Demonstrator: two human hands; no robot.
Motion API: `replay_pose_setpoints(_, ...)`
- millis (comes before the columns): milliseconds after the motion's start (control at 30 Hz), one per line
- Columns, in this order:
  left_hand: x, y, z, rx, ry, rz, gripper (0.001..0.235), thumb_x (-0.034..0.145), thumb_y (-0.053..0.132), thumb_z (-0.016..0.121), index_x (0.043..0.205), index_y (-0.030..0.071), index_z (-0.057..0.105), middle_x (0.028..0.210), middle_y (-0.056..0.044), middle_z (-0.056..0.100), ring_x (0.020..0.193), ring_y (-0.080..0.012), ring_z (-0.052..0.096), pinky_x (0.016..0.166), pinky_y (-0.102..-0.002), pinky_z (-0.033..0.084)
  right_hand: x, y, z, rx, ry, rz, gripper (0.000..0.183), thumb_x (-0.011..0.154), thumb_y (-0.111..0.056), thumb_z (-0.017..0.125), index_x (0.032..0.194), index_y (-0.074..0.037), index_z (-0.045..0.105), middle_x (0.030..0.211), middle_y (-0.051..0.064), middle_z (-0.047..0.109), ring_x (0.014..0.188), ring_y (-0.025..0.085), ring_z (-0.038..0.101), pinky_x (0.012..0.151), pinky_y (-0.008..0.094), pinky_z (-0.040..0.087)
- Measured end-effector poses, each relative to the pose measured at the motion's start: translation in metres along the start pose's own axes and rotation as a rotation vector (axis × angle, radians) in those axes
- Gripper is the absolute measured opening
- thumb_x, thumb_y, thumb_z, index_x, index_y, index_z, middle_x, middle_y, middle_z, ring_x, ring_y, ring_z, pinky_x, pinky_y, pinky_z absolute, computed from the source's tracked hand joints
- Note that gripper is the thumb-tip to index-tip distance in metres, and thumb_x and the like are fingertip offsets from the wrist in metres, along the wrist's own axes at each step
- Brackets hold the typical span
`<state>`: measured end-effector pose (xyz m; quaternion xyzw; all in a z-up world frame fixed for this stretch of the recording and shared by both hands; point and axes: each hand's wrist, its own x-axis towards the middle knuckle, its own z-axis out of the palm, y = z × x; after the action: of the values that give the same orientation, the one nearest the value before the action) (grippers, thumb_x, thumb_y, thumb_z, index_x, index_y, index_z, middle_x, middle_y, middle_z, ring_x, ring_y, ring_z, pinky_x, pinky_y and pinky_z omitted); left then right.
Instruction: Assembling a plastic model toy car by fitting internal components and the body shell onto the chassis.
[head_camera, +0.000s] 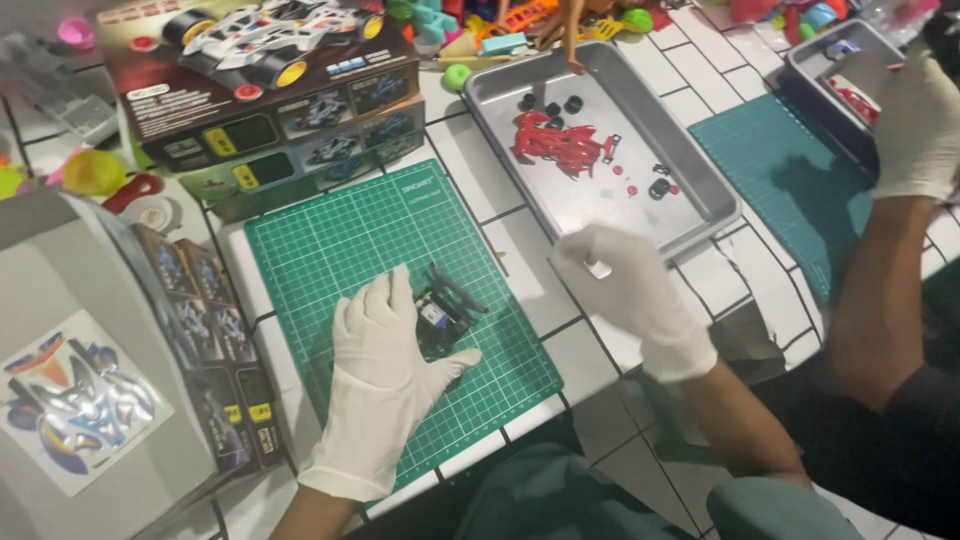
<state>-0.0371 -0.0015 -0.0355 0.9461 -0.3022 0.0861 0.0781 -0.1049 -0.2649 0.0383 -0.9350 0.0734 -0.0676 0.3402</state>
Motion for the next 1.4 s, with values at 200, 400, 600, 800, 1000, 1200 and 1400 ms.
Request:
replay_pose_setpoints(200,-0.008,-0.001,0.002,0.202,0.024,0.021,0.085,0.090,0.083,0.041,0.136,0.017,0.066,0.137,-0.006,0.065,0.126,-0.0252,0.059,0.117,-0.052,0.034,0.078,0.171,-0.056,-0.607,0.131,0.373,0.034,0.092,-0.032,0.069,0.119,-0.012,0.076,0.113,0.013,0.075,0.105,0.038,0.068,0.088,0.051,0.054)
replay_pose_setpoints(400,-0.001,0.007,-0.021,0.198,-0.294,-0.037,0.120,0.076,0.105,0.035,0.151,0.012,0.046,0.149,-0.012,0.054,0.133,-0.0302,0.051,0.118,-0.058,0.024,0.067,0.153,-0.068,-0.492,-0.008,0.359,0.039,0.089,-0.012,0.058,0.122,-0.011,0.077,0.124,0.014,0.073,0.111,0.035,0.068,0.097,0.044,0.052)
replay_pose_setpoints(600,-0.016,0.003,-0.002,0.254,-0.175,0.044,0.094,0.081,0.086,0.049,0.151,0.024,0.046,0.151,-0.013,0.049,0.138,-0.0313,0.046,0.119,-0.064,0.024,0.069,0.189,-0.045,-0.332,0.481,-0.317,0.027,0.082,0.011,0.061,0.101,-0.004,0.073,0.102,0.007,0.073,0.093,0.026,0.071,0.091,0.033,0.056)
replay_pose_setpoints(800,-0.031,-0.003,-0.009,0.124,-0.083,0.124,0.131,0.065,0.098,0.064,0.157,0.009,0.038,0.145,-0.010,0.054,0.133,-0.0285,0.050,0.121,-0.063,0.022,0.043,0.022,-0.005,0.099,0.119,-0.416,0.032,0.096,0.018,0.056,0.125,0.009,0.067,0.119,0.025,0.070,0.108,0.033,0.070,0.099,0.034,0.060)
replay_pose_setpoints(1000,-0.035,-0.014,0.000,-0.111,0.096,0.212,0.102,0.070,0.082,0.076,0.137,0.006,0.060,0.128,-0.014,0.063,0.115,-0.0325,0.060,0.117,-0.056,0.036,0.043,-0.031,0.063,0.341,-0.317,-0.211,0.016,0.093,-0.005,0.063,0.105,-0.003,0.074,0.111,0.013,0.076,0.103,0.020,0.074,0.091,0.028,0.062)
replay_pose_setpoints(1200,-0.043,-0.010,0.007,-0.168,0.323,0.208,0.092,0.079,0.078,0.062,0.143,0.011,0.057,0.129,-0.014,0.058,0.108,-0.0311,0.061,0.103,-0.050,0.048,0.042,-0.042,0.085,0.716,-0.480,0.225,0.028,0.083,0.001,0.067,0.109,0.009,0.074,0.114,0.029,0.074,0.095,0.029,0.075,0.085,0.043,0.064)
replay_pose_setpoints(1400,-0.042,-0.006,0.010,-0.007,0.436,0.216,0.079,0.095,0.072,0.046,0.141,0.009,0.062,0.128,-0.017,0.063,0.102,-0.0306,0.064,0.097,-0.051,0.051,0.041,-0.029,0.098,0.808,-0.457,0.242,0.022,0.084,0.005,0.070,0.105,0.011,0.073,0.108,0.023,0.075,0.087,0.021,0.075,0.077,0.033,0.067)
